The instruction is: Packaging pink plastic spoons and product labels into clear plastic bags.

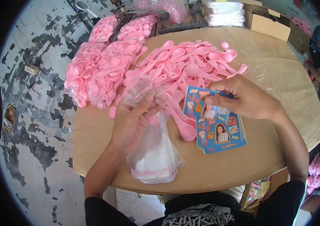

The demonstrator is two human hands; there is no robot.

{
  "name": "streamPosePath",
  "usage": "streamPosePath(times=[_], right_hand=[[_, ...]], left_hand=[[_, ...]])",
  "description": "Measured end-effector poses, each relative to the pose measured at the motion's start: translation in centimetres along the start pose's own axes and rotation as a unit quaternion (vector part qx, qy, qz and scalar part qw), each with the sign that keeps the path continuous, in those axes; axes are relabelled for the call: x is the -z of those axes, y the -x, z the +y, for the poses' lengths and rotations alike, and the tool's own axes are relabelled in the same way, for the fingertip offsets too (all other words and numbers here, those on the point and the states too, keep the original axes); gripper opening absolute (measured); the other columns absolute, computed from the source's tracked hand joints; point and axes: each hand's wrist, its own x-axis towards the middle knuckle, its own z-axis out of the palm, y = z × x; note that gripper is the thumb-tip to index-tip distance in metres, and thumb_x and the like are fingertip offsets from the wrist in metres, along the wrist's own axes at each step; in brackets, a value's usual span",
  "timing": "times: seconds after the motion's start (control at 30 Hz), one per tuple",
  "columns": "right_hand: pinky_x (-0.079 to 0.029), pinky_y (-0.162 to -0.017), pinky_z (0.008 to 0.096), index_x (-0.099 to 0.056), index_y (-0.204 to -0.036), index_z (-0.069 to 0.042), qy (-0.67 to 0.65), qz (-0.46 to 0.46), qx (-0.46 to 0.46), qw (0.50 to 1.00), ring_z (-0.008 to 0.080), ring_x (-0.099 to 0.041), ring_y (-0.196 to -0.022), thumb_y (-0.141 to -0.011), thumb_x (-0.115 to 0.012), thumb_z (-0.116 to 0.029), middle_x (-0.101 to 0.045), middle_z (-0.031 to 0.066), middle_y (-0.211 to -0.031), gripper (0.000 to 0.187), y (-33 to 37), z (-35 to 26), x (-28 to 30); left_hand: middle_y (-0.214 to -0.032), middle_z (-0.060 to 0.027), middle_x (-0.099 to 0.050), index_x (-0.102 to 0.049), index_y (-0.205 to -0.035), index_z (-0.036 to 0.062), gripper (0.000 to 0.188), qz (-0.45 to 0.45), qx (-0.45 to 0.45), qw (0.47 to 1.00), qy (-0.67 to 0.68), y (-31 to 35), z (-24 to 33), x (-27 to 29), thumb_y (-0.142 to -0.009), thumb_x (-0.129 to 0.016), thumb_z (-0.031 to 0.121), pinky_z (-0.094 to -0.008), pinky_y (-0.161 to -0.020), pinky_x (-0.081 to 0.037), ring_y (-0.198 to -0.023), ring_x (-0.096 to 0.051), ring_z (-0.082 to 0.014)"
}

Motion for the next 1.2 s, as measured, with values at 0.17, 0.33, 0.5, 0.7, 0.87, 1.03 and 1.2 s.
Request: streamPosePath(times=[0.17, 0.33, 0.5, 0.7, 0.87, 1.03, 1.2], right_hand=[[-0.048, -0.049, 0.0216, -0.066, -0.107, -0.004, -0.09, 0.11, -0.116, 0.983, 0.0038, -0.055, -0.062, -0.099, -0.061, -0.018, -0.064, 0.0006, -0.083, 0.018, -0.8, -2.1, -2.4], [-0.047, -0.052, 0.0214, -0.066, -0.109, -0.003, -0.136, 0.176, -0.035, 0.974, 0.0026, -0.056, -0.061, -0.098, -0.062, -0.015, -0.062, -0.0007, -0.082, 0.017, -0.2, -2.7, -4.8], [-0.045, -0.054, 0.022, -0.065, -0.109, -0.002, -0.134, 0.187, -0.052, 0.972, 0.003, -0.055, -0.061, -0.097, -0.063, -0.014, -0.06, -0.0002, -0.082, 0.016, -0.5, -3.4, -5.0], [-0.045, -0.055, 0.0233, -0.067, -0.106, -0.003, -0.037, 0.122, -0.053, 0.99, 0.0031, -0.055, -0.06, -0.096, -0.066, -0.017, -0.061, -0.001, -0.081, 0.018, -0.2, -4.4, -4.3], [-0.044, -0.052, 0.0217, -0.07, -0.107, -0.003, -0.177, 0.196, -0.073, 0.962, 0.0022, -0.057, -0.061, -0.096, -0.067, -0.018, -0.067, 0.0004, -0.08, 0.019, -0.9, -4.9, -6.0], [-0.045, -0.048, 0.0227, -0.067, -0.099, -0.002, -0.151, 0.168, 0.039, 0.973, 0.0038, -0.061, -0.059, -0.092, -0.072, -0.017, -0.066, 0.0006, -0.069, 0.017, -0.7, -3.4, -6.0], [-0.05, -0.054, 0.0252, -0.065, -0.104, -0.001, -0.248, 0.141, 0.055, 0.957, 0.0081, -0.064, -0.063, -0.094, -0.068, -0.014, -0.067, 0.0048, -0.078, 0.016, -0.7, -4.0, -6.5]], left_hand=[[-0.11, -0.0152, -0.068, -0.056, -0.126, -0.0005, 0.031, 0.045, -0.028, 0.999, -0.004, 0.1, -0.5, 0.5, -0.097, -0.061, 0.01, -0.041, -0.099, -0.054, -0.106, -0.067, -0.025], [-0.112, -0.0156, -0.067, -0.054, -0.128, 0.0005, 0.034, 0.049, -0.047, 0.998, 0.018, 0.6, -0.4, -0.6, -0.097, -0.062, 0.01, -0.0384, -0.095, -0.056, -0.106, -0.067, -0.0235], [-0.116, -0.0147, -0.067, -0.05, -0.135, 0.0025, 0.041, 0.016, -0.013, 1.0, -0.002, 0.9, -0.3, -0.5, -0.097, -0.062, 0.011, -0.036, -0.092, -0.056, -0.106, -0.066, -0.0216], [-0.116, -0.0119, -0.068, -0.054, -0.13, -0.0016, 0.039, -0.011, -0.023, 1.0, 0.011, 1.4, -0.8, -1.4, -0.096, -0.065, 0.015, -0.0271, -0.088, -0.054, -0.1, -0.067, -0.0135], [-0.119, -0.0088, -0.065, -0.055, -0.129, -0.0035, 0.038, -0.066, -0.03, 0.996, -0.047, 2.0, -1.9, -1.8, -0.096, -0.065, 0.014, -0.0273, -0.093, -0.052, -0.107, -0.062, -0.0114], [-0.151, -0.0218, -0.039, -0.024, -0.154, 0.0063, 0.059, -0.155, -0.064, 0.981, 0.101, 2.4, -0.5, -2.7, -0.102, -0.049, 0.02, -0.0402, -0.114, -0.034, -0.138, -0.042, -0.0271], [-0.152, -0.0229, -0.037, -0.025, -0.153, 0.0077, 0.055, -0.184, -0.068, 0.98, 0.023, 2.1, -0.6, -1.9, -0.105, -0.038, 0.033, -0.0415, -0.114, -0.033, -0.138, -0.042, -0.0291]])
